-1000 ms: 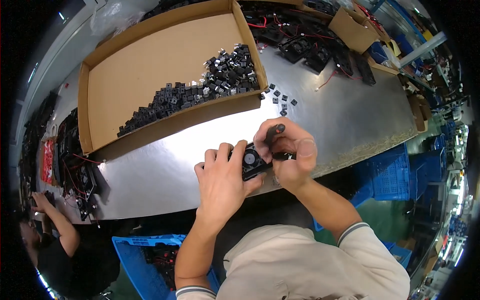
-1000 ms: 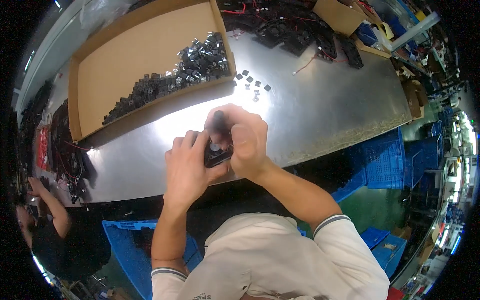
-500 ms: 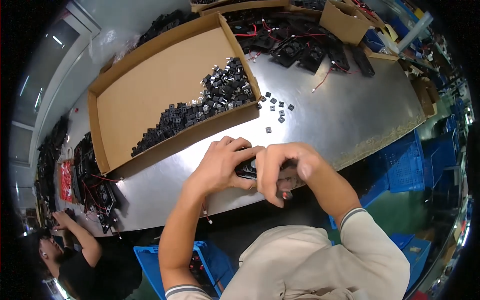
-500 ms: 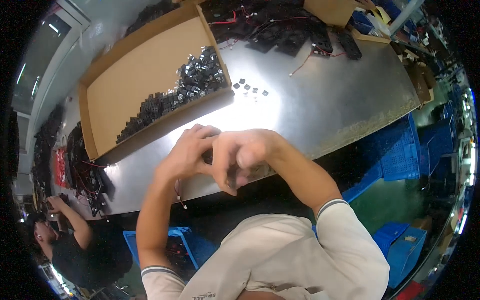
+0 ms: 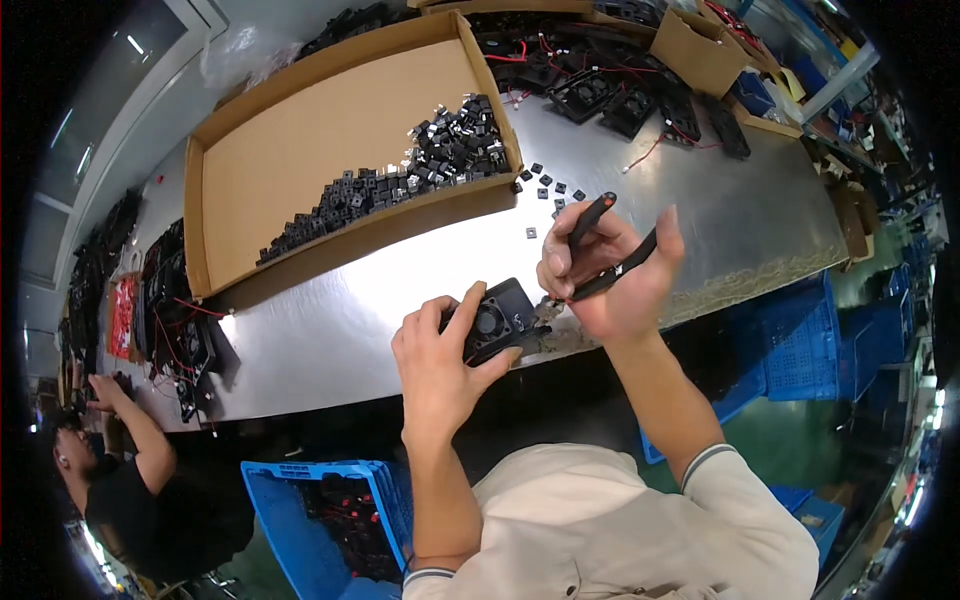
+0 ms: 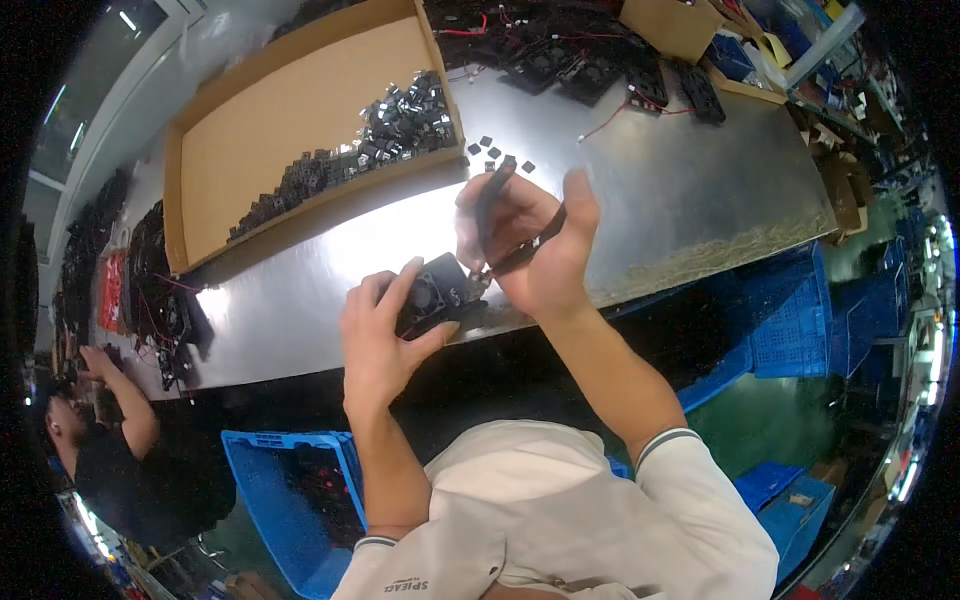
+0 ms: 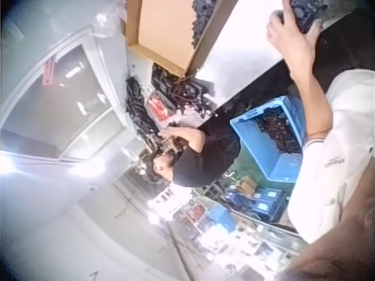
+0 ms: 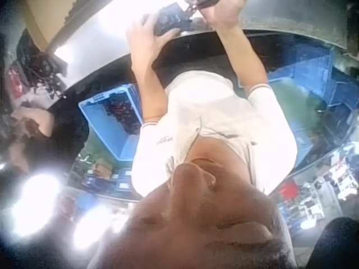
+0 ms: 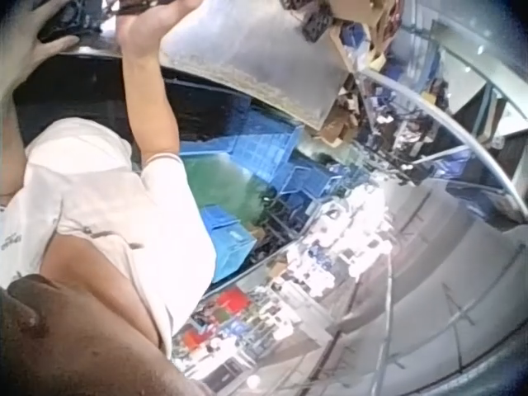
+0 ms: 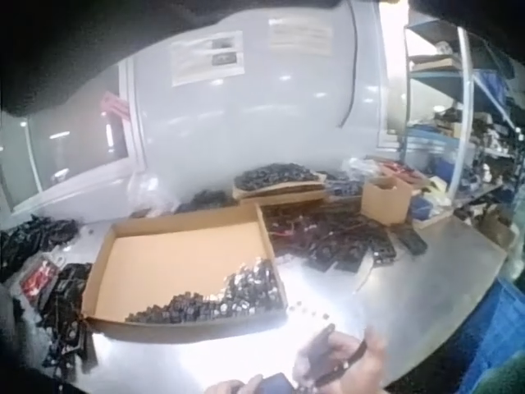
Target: Assembling plastic housings with cooling fans and wire harnesses on a factory workbench.
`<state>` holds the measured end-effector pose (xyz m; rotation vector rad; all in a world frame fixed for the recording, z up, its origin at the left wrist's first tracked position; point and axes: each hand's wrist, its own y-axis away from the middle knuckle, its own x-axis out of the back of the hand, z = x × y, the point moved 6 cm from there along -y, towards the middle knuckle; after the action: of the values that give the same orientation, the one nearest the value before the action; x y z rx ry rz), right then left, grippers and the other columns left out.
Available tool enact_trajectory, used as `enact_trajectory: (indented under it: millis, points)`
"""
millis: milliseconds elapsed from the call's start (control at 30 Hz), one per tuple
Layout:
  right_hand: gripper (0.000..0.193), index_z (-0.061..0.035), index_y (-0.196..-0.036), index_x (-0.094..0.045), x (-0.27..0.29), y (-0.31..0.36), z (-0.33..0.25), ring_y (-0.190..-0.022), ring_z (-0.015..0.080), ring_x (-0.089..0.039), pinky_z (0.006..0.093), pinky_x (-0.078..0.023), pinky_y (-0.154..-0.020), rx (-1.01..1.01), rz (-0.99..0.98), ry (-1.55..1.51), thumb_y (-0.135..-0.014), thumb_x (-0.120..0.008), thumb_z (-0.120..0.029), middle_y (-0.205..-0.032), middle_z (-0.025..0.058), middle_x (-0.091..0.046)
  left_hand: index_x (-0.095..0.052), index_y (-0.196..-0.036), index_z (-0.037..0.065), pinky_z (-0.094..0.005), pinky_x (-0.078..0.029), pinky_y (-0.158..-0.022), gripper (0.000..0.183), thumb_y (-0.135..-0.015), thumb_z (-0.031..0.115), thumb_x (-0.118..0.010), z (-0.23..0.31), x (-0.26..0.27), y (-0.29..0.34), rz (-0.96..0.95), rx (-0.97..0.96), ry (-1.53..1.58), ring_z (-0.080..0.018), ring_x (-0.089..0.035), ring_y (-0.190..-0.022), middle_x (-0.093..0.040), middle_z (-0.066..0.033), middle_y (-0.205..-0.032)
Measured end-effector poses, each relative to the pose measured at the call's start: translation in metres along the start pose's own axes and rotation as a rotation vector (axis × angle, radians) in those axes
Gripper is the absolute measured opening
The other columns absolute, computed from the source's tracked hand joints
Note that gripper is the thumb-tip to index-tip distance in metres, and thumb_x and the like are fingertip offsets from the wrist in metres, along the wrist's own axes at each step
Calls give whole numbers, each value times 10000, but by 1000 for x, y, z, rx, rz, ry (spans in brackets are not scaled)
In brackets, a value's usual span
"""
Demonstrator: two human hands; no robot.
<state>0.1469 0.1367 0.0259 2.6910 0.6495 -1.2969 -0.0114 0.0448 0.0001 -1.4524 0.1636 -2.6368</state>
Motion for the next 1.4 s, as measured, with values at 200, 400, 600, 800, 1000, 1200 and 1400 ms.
enact_trajectory:
  millis: [200, 400, 600, 800, 1000, 1200, 1400]
  points:
    - [1038, 64, -1044, -590, -18, 2, -10, -705, 221, -569, 296, -429, -558, 37, -172, 325, -816, -244, -888, -808, 151, -596, -598, -1344, 187, -457, -424, -925, 744, -658, 297, -864, 3, -2, -3, -14, -24, -25, -318, -531, -1040, -575, -110, -1101]
    - [1074, 77, -1096, -586, -22, 8, -4, -800, 197, -613, 286, -486, -633, 13, -215, 582, -804, -277, -909, -925, 155, -612, -573, -1372, 225, -473, -380, -960, 760, -671, 319, -851, 4, -9, -1, -34, -45, -58, -310, -516, -1070, -565, -112, -1129]
    - [1084, 64, -1099, -588, -14, -4, 1, -760, 200, -585, 287, -454, -634, 109, -95, 459, -800, -243, -919, -850, 126, -607, -574, -1370, 237, -479, -387, -950, 753, -671, 313, -843, 1, -13, -5, -15, 0, -46, -316, -515, -1085, -562, -123, -1152]
    - [1060, 55, -1117, -588, -23, 0, 13, -766, 181, -583, 273, -453, -655, 102, -96, 605, -807, -274, -909, -884, 118, -607, -569, -1364, 237, -497, -366, -958, 755, -667, 302, -853, 14, -7, 0, 32, 5, -131, -314, -512, -1090, -560, -109, -1148]
    - [1072, 58, -1132, -577, -27, 2, 12, -771, 172, -575, 269, -452, -672, 88, -111, 651, -797, -284, -917, -898, 115, -604, -550, -1372, 257, -492, -354, -934, 770, -667, 285, -857, 28, 1, 3, 81, -25, -237, -299, -511, -1084, -554, -88, -1131]
    - [1076, 60, -1132, -576, -28, 1, 11, -755, 175, -564, 279, -451, -675, 95, -120, 667, -799, -271, -917, -893, 115, -603, -541, -1375, 255, -487, -350, -936, 769, -673, 278, -854, 28, 2, 2, 89, -13, -253, -293, -511, -1087, -554, -82, -1129]
    - [1074, 62, -1132, -577, -25, -1, 16, -736, 177, -562, 284, -452, -677, 107, -114, 639, -803, -271, -913, -879, 121, -606, -533, -1379, 253, -495, -348, -944, 770, -679, 274, -851, 25, 2, 1, 72, -5, -261, -301, -509, -1098, -556, -86, -1145]
